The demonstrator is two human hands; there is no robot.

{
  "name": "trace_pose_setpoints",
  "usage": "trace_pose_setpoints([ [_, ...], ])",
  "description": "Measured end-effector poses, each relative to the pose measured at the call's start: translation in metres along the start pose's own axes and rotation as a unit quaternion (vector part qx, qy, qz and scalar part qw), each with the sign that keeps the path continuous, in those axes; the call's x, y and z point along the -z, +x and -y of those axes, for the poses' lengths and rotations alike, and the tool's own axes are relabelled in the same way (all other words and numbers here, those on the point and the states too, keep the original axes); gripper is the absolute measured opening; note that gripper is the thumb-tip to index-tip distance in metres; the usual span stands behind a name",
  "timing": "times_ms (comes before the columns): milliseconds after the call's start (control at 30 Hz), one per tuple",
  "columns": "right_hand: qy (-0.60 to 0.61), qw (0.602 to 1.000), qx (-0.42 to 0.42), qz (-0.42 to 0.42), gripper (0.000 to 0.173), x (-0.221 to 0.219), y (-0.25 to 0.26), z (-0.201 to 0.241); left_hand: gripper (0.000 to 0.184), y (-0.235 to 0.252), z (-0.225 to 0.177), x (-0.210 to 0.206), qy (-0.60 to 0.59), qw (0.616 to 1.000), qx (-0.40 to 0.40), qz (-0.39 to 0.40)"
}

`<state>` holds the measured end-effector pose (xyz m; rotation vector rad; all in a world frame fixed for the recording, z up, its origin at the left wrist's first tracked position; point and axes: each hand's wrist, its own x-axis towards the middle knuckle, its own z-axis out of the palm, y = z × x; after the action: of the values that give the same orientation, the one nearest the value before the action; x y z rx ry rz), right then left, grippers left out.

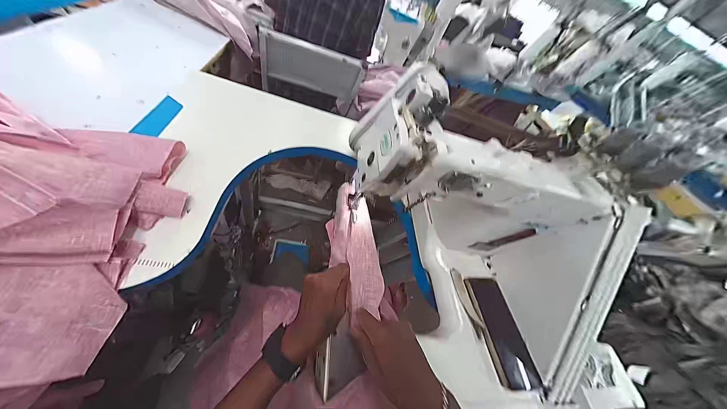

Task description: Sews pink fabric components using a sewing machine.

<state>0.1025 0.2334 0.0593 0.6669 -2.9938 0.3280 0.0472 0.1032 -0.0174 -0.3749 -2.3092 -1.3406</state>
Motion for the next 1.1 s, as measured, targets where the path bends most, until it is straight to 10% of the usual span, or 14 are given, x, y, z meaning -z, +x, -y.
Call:
trace_pose_setpoints([
  [233, 0.006, 0.973, -0.048, 0.227, 0.03, 0.058, 0.036, -0.009, 0.029, -0.007, -0.008, 0.02, -0.055, 0.992, 0.08, 0.08],
  [467, -0.056, 0.968, 0.012, 0.245, 0.036, 0.056, 0.046, -0.03, 0.026, -0.002, 0.001, -0.003, -0.055, 0.998, -0.006, -0.02],
  [633, -0.061, 0.954, -0.003, 0.293, 0.029, 0.065, 0.049, -0.026, 0.028, 0.008, -0.014, 0.033, -0.075, 0.973, 0.134, 0.175],
  [867, 0.018, 0.971, 0.077, 0.228, 0.027, 0.049, 0.051, -0.055, 0.03, 0.0, 0.005, 0.007, -0.033, 0.997, -0.071, 0.01],
  [1100, 0.235, 0.96, 0.086, 0.13, 0.027, 0.005, 0.032, -0.083, 0.024, 0.012, -0.007, 0.018, -0.029, 0.991, 0.032, 0.128],
])
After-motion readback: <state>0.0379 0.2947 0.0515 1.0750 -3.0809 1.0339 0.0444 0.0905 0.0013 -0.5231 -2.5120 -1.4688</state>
